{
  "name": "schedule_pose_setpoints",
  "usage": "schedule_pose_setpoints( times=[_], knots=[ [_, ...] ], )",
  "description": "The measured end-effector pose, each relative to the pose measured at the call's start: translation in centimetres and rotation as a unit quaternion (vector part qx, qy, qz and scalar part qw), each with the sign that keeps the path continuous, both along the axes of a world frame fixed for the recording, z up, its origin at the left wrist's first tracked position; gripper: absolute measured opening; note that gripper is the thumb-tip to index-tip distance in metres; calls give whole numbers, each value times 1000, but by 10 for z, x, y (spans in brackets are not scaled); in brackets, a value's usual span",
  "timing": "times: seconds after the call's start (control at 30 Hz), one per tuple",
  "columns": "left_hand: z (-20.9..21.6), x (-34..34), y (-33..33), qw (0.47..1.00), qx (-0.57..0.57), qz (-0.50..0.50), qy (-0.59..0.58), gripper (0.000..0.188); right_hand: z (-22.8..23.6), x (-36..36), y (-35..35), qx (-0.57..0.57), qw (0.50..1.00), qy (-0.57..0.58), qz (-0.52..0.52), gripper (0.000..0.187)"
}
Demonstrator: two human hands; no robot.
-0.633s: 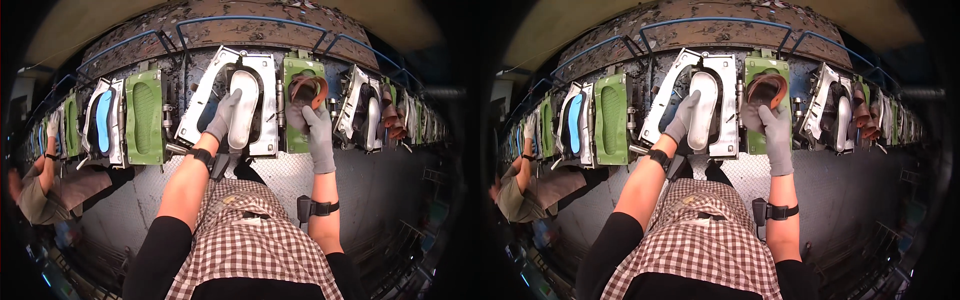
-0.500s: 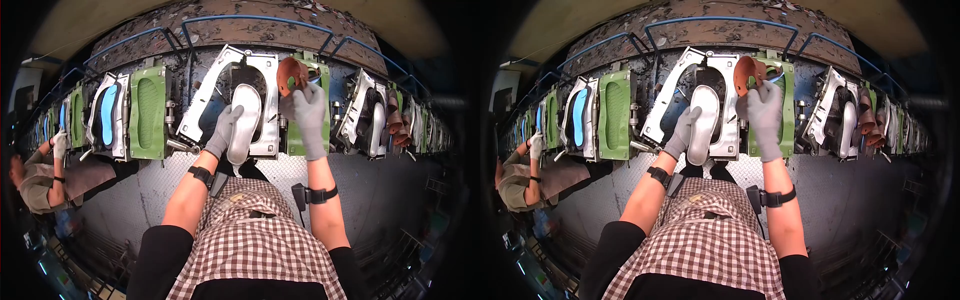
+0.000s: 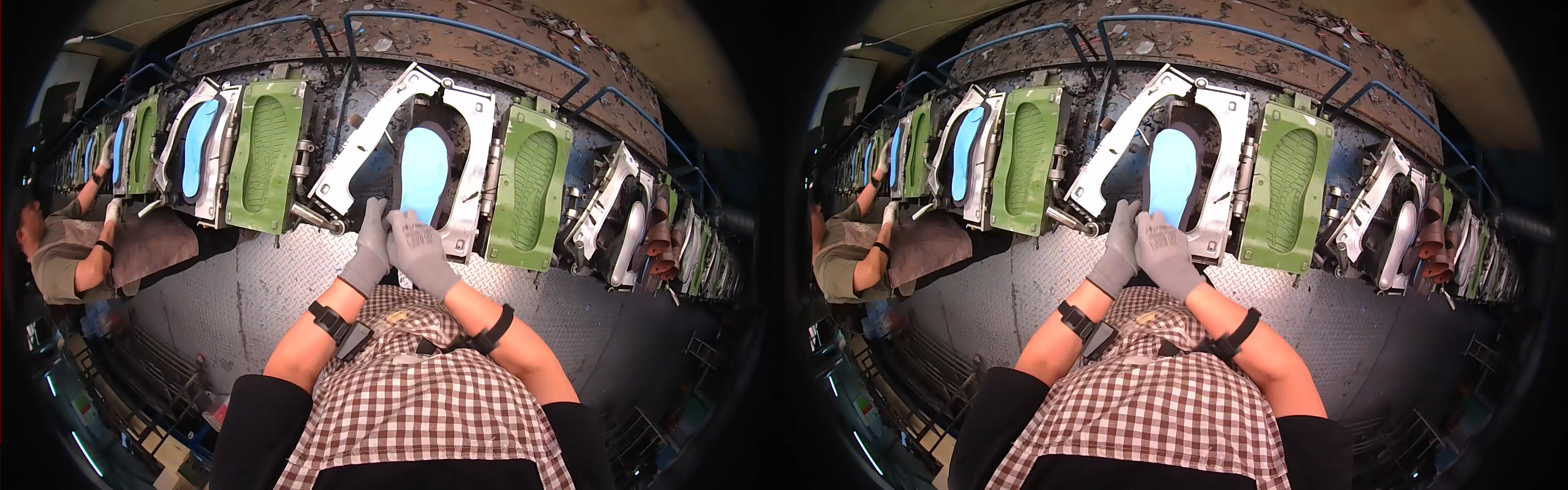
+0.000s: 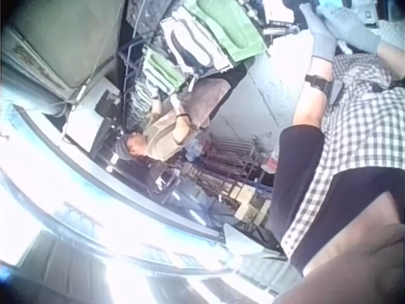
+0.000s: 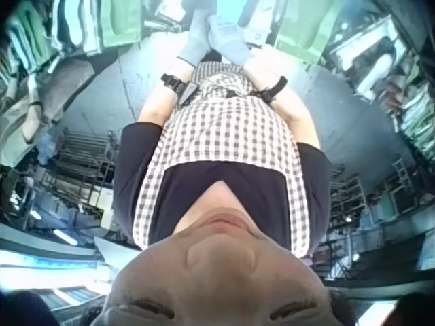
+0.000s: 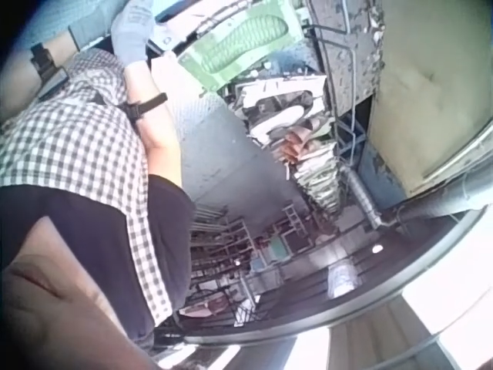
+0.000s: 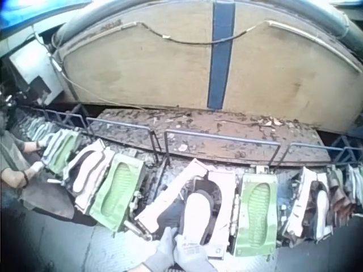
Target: Operator places sandal components onto a production line machine to attach the sole and upper.
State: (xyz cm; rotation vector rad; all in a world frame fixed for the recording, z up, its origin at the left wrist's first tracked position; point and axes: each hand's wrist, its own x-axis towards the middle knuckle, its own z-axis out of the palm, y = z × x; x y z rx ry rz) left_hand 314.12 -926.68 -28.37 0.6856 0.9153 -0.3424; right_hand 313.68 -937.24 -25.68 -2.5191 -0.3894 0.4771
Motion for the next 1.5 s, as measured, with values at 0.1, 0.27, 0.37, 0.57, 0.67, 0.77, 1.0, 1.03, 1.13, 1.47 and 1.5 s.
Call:
schedule_pose_setpoints(
  times=[0.1,0.27,0.37,0.57,0.67,0.77,1.0,1.03,1.13,1.47,1.5],
  knots=[
    [-12,3,28,899,201,-216,-324,60,1,-2,-16,115,992,-21,37,30],
    [1,49,32,959,178,-159,-153,75,-3,24,-58,67,980,-102,-155,51],
    [8,75,16,934,223,-223,-169,84,12,41,-48,65,963,160,-207,59],
    [3,86,5,944,120,-153,-267,82,-2,26,-35,207,899,163,-349,55],
    [2,108,-10,919,167,-189,-303,80,-18,27,-44,248,907,36,-339,45],
    [2,144,-33,923,125,-197,-307,79,-42,65,-59,223,910,8,-350,46],
    [-7,156,-64,880,359,-179,-254,75,-5,99,-104,42,967,-43,-246,56],
    [-6,146,-59,898,329,-186,-226,73,19,96,-113,35,968,74,-236,55],
    [-12,105,-56,835,460,-158,-255,69,35,56,-190,161,939,22,-303,52],
    [89,28,-336,712,389,-264,-522,53,8,-15,-562,-86,668,9,-739,91],
    [89,22,-375,731,361,-308,-490,55,5,-9,-564,-59,699,-2,-712,97]
  ],
)
